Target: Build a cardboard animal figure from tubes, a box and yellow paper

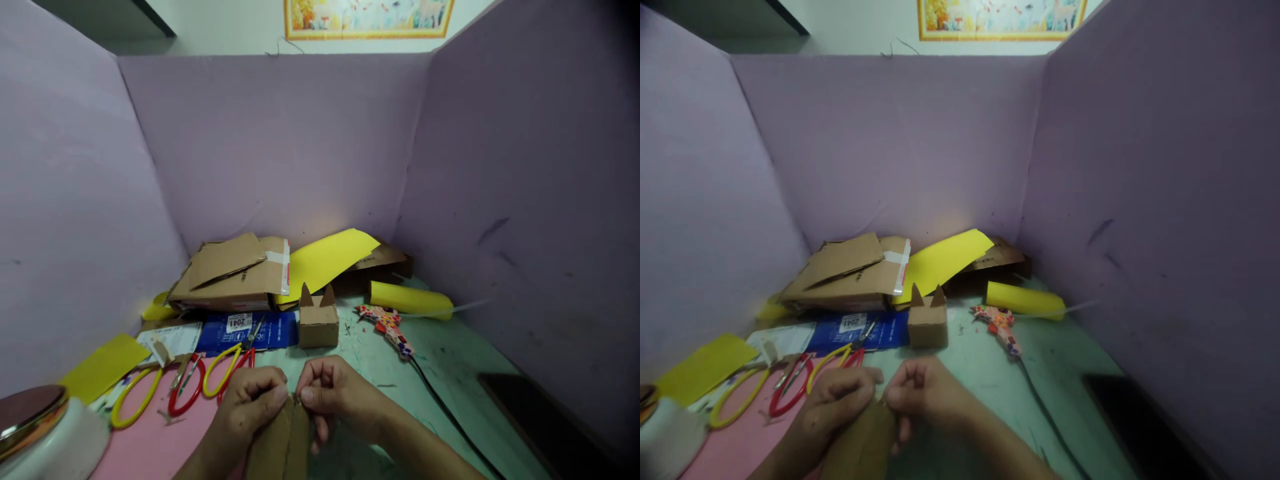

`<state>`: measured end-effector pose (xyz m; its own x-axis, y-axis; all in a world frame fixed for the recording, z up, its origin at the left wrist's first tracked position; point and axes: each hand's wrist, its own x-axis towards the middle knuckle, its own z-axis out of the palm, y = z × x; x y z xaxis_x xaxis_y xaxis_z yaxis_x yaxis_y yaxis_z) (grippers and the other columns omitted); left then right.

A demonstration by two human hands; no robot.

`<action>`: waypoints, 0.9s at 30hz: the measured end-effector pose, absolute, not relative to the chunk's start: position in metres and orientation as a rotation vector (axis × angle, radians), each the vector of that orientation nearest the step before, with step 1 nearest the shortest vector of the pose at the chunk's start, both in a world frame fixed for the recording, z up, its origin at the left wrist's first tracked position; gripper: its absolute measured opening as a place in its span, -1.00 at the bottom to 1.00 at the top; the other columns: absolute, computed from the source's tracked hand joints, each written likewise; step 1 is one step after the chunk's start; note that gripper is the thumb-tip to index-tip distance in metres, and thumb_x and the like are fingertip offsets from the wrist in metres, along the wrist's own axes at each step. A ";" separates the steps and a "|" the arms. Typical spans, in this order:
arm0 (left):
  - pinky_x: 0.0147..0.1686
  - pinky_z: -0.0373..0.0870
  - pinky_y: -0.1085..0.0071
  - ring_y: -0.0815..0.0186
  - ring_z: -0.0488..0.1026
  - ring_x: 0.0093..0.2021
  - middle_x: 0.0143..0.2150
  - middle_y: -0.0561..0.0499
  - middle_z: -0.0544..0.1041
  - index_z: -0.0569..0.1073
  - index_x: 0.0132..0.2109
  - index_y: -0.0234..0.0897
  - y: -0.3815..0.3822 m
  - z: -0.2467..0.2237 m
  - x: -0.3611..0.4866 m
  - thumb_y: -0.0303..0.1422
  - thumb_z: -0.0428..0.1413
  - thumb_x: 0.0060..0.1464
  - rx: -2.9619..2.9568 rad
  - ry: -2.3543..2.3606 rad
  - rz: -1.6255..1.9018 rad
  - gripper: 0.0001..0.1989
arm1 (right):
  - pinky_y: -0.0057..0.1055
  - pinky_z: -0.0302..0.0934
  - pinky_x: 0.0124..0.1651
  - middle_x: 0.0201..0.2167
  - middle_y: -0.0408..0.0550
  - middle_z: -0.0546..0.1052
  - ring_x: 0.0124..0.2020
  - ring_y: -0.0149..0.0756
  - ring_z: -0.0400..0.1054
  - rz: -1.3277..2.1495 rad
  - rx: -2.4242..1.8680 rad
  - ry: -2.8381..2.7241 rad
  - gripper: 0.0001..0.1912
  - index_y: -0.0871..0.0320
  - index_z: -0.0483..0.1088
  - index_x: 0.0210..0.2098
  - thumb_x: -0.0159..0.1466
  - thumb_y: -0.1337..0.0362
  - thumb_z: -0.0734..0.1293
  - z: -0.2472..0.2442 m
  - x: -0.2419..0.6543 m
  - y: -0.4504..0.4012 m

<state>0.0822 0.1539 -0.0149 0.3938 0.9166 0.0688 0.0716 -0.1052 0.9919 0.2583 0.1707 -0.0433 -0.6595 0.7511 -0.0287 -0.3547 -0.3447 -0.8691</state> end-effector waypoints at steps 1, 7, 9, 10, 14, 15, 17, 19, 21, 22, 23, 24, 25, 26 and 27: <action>-0.50 0.07 0.44 0.38 0.18 -0.52 -0.58 0.07 0.27 0.29 -0.59 -0.30 0.151 -0.016 0.083 -0.06 0.09 -0.02 1.479 0.929 0.930 -0.58 | -0.63 0.13 -0.73 -0.78 -0.20 0.43 -0.81 -0.50 0.28 2.044 -0.586 -1.187 -0.59 0.27 0.35 -0.46 -0.09 0.10 0.52 -0.042 0.260 0.171; -0.36 0.16 0.39 0.34 0.22 -0.48 -0.57 0.06 0.33 0.36 -0.58 -0.30 0.139 -0.020 0.083 -0.10 0.06 0.02 1.478 0.958 0.958 -0.61 | -0.63 0.13 -0.73 -0.78 -0.21 0.43 -0.77 -0.47 0.32 2.072 -0.699 -1.215 -0.57 0.28 0.36 -0.48 -0.13 0.07 0.52 -0.033 0.262 0.165; -0.24 0.17 0.37 0.32 0.25 -0.44 -0.57 0.06 0.34 0.37 -0.59 -0.29 0.139 -0.019 0.082 -0.10 0.06 0.03 1.553 0.994 0.966 -0.61 | -0.64 0.13 -0.73 -0.78 -0.22 0.43 -0.77 -0.48 0.32 2.073 -0.721 -1.231 -0.57 0.27 0.36 -0.49 -0.13 0.07 0.52 -0.031 0.262 0.164; -0.20 0.16 0.36 0.29 0.28 -0.41 -0.57 0.06 0.36 0.38 -0.58 -0.29 0.139 -0.018 0.082 -0.10 0.05 0.03 1.579 1.017 0.969 -0.61 | -0.64 0.12 -0.73 -0.78 -0.22 0.43 -0.77 -0.48 0.32 2.071 -0.732 -1.240 -0.57 0.27 0.36 -0.51 -0.13 0.07 0.52 -0.029 0.262 0.164; -0.16 0.17 0.36 0.27 0.30 -0.39 -0.59 0.06 0.36 0.33 -0.59 -0.27 0.136 -0.016 0.085 -0.08 0.03 0.03 1.620 1.047 0.977 -0.61 | -0.65 0.10 -0.74 -0.79 -0.23 0.41 -0.78 -0.50 0.31 2.047 -0.783 -1.274 -0.58 0.27 0.35 -0.56 -0.16 0.09 0.53 -0.025 0.262 0.163; -0.16 0.18 0.36 0.28 0.29 -0.42 -0.60 0.08 0.33 0.30 -0.59 -0.26 0.135 -0.016 0.086 -0.08 0.03 0.03 1.627 1.044 0.988 -0.60 | -0.65 0.11 -0.74 -0.79 -0.23 0.42 -0.78 -0.50 0.30 2.035 -0.795 -1.281 -0.58 0.27 0.35 -0.57 -0.17 0.09 0.53 -0.024 0.263 0.163; -0.16 0.19 0.36 0.32 0.25 -0.47 -0.62 0.10 0.27 0.26 -0.61 -0.25 0.134 -0.016 0.088 -0.08 0.03 0.03 1.640 1.042 1.016 -0.60 | -0.64 0.12 -0.74 -0.78 -0.22 0.42 -0.79 -0.51 0.29 2.008 -0.813 -1.299 -0.58 0.27 0.35 -0.57 -0.18 0.09 0.53 -0.023 0.263 0.163; -0.22 0.21 0.38 0.34 0.20 -0.50 -0.62 0.11 0.25 0.27 -0.60 -0.25 0.133 -0.016 0.089 -0.08 0.03 0.03 1.646 1.073 1.031 -0.60 | -0.63 0.12 -0.74 -0.79 -0.22 0.41 -0.79 -0.51 0.28 1.983 -0.828 -1.314 -0.58 0.27 0.36 -0.58 -0.18 0.08 0.53 -0.022 0.263 0.162; -0.33 0.21 0.41 0.35 0.18 -0.51 -0.60 0.09 0.26 0.28 -0.59 -0.25 0.132 -0.016 0.089 -0.07 0.02 0.03 1.647 1.100 1.007 -0.60 | -0.63 0.12 -0.74 -0.81 -0.23 0.39 -0.78 -0.51 0.27 1.963 -0.854 -1.322 -0.59 0.27 0.36 -0.59 -0.19 0.09 0.53 -0.021 0.262 0.161; -0.38 0.20 0.42 0.34 0.19 -0.50 -0.59 0.08 0.27 0.29 -0.59 -0.25 0.132 -0.016 0.089 -0.07 0.02 0.03 1.646 1.109 0.990 -0.60 | -0.63 0.12 -0.75 -0.81 -0.24 0.38 -0.78 -0.51 0.27 1.953 -0.866 -1.323 -0.60 0.27 0.36 -0.60 -0.19 0.09 0.53 -0.020 0.262 0.161; -0.42 0.18 0.43 0.33 0.20 -0.49 -0.59 0.07 0.28 0.29 -0.59 -0.25 0.132 -0.016 0.089 -0.07 0.02 0.03 1.644 1.115 0.979 -0.60 | -0.62 0.12 -0.75 -0.82 -0.24 0.37 -0.78 -0.50 0.27 1.946 -0.876 -1.322 -0.60 0.26 0.35 -0.61 -0.20 0.10 0.53 -0.020 0.262 0.161; -0.44 0.17 0.44 0.33 0.21 -0.49 -0.59 0.07 0.28 0.29 -0.59 -0.25 0.132 -0.016 0.089 -0.06 0.02 0.03 1.643 1.119 0.976 -0.60 | -0.62 0.12 -0.75 -0.82 -0.24 0.37 -0.78 -0.50 0.27 1.942 -0.882 -1.321 -0.61 0.26 0.35 -0.61 -0.20 0.11 0.53 -0.019 0.261 0.161; -0.46 0.16 0.44 0.33 0.21 -0.49 -0.60 0.07 0.28 0.30 -0.59 -0.25 0.132 -0.017 0.089 -0.06 0.02 0.03 1.641 1.122 0.981 -0.60 | -0.62 0.12 -0.75 -0.82 -0.24 0.37 -0.78 -0.50 0.27 1.938 -0.884 -1.320 -0.61 0.26 0.35 -0.61 -0.21 0.11 0.54 -0.018 0.261 0.160; -0.47 0.15 0.45 0.33 0.20 -0.50 -0.60 0.07 0.28 0.30 -0.60 -0.25 0.133 -0.017 0.090 -0.06 0.02 0.03 1.644 1.120 0.993 -0.59 | -0.61 0.12 -0.75 -0.81 -0.24 0.37 -0.78 -0.50 0.27 1.935 -0.885 -1.322 -0.61 0.25 0.35 -0.62 -0.21 0.12 0.54 -0.018 0.261 0.160; -0.48 0.15 0.45 0.34 0.19 -0.51 -0.61 0.07 0.28 0.30 -0.61 -0.26 0.133 -0.017 0.090 -0.06 0.02 0.03 1.650 1.111 1.007 -0.59 | -0.61 0.12 -0.75 -0.81 -0.24 0.37 -0.78 -0.50 0.27 1.930 -0.888 -1.325 -0.61 0.25 0.35 -0.62 -0.21 0.12 0.54 -0.018 0.261 0.160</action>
